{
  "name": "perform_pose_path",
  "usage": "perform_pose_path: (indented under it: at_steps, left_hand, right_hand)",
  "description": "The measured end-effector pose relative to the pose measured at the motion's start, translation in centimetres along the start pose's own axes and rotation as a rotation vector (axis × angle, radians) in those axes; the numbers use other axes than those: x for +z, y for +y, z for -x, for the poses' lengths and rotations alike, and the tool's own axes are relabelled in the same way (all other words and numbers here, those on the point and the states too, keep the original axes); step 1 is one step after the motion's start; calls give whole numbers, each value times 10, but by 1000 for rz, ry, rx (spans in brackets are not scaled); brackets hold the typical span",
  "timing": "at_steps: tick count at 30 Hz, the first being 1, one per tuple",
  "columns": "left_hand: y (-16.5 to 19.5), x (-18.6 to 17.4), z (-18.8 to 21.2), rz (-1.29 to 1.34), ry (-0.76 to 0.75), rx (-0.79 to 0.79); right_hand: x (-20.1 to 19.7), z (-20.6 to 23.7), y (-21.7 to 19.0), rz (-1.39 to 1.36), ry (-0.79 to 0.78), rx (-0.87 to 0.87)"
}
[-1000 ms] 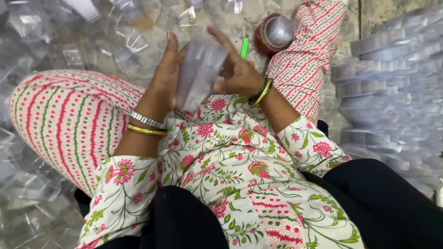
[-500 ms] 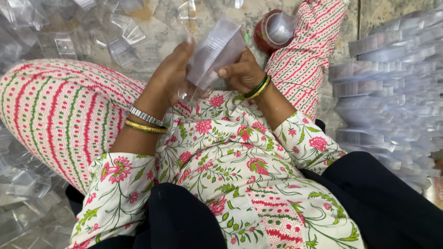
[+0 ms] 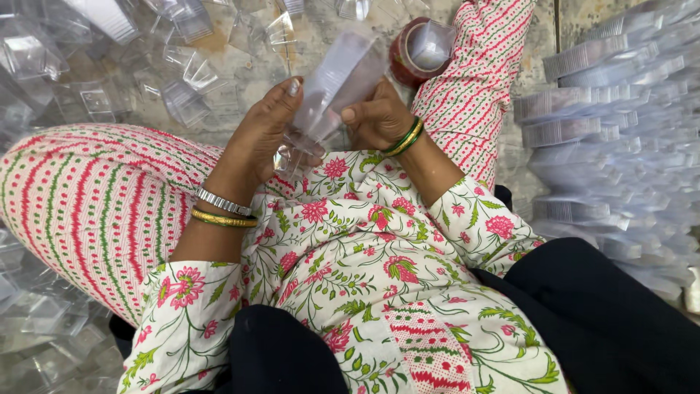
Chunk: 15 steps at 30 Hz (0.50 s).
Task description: The person sits on the floor among large piles of clear plastic cups and nests cups into stacks one at a time, picking loose cups from the floor and pressing them into a stack in their hands, occasionally reaching to a nearby box or pile for more cups.
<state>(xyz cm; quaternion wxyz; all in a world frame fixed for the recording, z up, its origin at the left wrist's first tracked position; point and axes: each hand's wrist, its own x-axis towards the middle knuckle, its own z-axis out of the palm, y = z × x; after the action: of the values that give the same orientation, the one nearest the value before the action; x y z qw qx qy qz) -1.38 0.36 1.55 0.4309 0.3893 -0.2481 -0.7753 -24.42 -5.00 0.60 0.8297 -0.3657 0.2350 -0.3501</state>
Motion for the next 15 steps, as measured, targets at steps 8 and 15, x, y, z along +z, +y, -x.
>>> perform_pose_path:
  at_steps: [8,15]
  left_hand:
    - [10,-4,14,-74,112,-55]
    - [4,-6,5,-94,16,-31]
  right_hand:
    - [-79,-15,-17,175,343,-441]
    - [-102,33,-78,62,446,-586]
